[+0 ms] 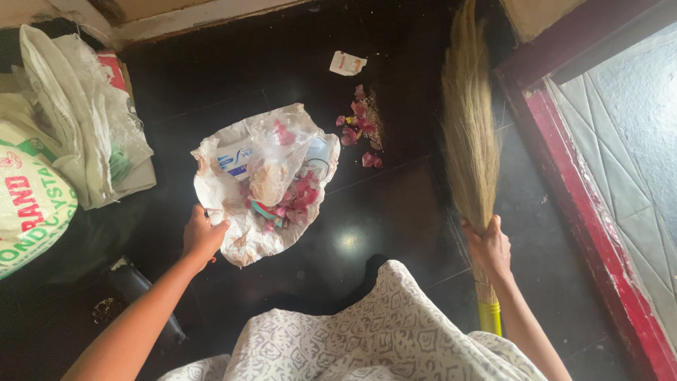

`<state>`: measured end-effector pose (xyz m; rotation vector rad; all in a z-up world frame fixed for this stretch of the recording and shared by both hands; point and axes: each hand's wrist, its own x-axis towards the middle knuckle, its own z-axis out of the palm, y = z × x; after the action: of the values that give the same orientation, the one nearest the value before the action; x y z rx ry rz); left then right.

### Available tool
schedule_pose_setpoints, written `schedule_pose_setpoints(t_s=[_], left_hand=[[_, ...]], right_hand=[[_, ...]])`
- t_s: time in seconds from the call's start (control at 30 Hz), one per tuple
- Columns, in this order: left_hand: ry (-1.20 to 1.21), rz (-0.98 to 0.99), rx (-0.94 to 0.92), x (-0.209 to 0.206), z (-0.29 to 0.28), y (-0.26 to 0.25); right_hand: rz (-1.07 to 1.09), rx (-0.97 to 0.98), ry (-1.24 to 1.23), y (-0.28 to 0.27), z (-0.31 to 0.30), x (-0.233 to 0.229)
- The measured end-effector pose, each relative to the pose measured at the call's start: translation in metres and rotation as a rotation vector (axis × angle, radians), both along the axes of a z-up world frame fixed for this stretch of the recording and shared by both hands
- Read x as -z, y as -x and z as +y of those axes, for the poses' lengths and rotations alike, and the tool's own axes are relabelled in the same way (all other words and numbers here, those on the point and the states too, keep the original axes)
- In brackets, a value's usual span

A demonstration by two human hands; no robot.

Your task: The person sweeps scattered debris, including onion peels and packaging waste, into a white paper bag using a traditional broom. They then pick up the bag and continue sweeping the remaining small particles from the dark tiled floor.

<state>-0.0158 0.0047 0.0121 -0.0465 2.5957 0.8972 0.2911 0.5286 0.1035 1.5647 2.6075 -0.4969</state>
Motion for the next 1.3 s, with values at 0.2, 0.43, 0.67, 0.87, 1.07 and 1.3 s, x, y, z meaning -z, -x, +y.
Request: schedule_pose_setpoints(t_s=[0.2,0.43,0.67,0.87,1.07,1.3], left_hand=[[0.007,0.008,0.016,-0.002,0.004,0.001],[0.037,-0.253,-0.133,-0.039,0.020,0.001],[-0.369,0.258,0.053,0.020,0.018,-0.001],[-0.313,0.035,-0.063,0.023,0.017,0.001],[-0.533,-0.009,-0.153,0.022,0.010,0.000],[-0.570,-0.050,-0.187,0.022,0.010,-0.001]], right_hand=[[-0.057,-0.103,-0.180,-0.016,-0.021,0.004],[-0.180,-0.557,-0.245,0.001,-0.083,0.068],[-0.031,-0.614,-0.080,0.121,-0.078,0.087],[-0.232,-0.650,-0.188,0.270,-0.074,0.096],[0.513,-0.701,-0.072,0.315,-0.066,0.105],[0.320,-0.977,-0.322,0.352,-0.033,0.085]])
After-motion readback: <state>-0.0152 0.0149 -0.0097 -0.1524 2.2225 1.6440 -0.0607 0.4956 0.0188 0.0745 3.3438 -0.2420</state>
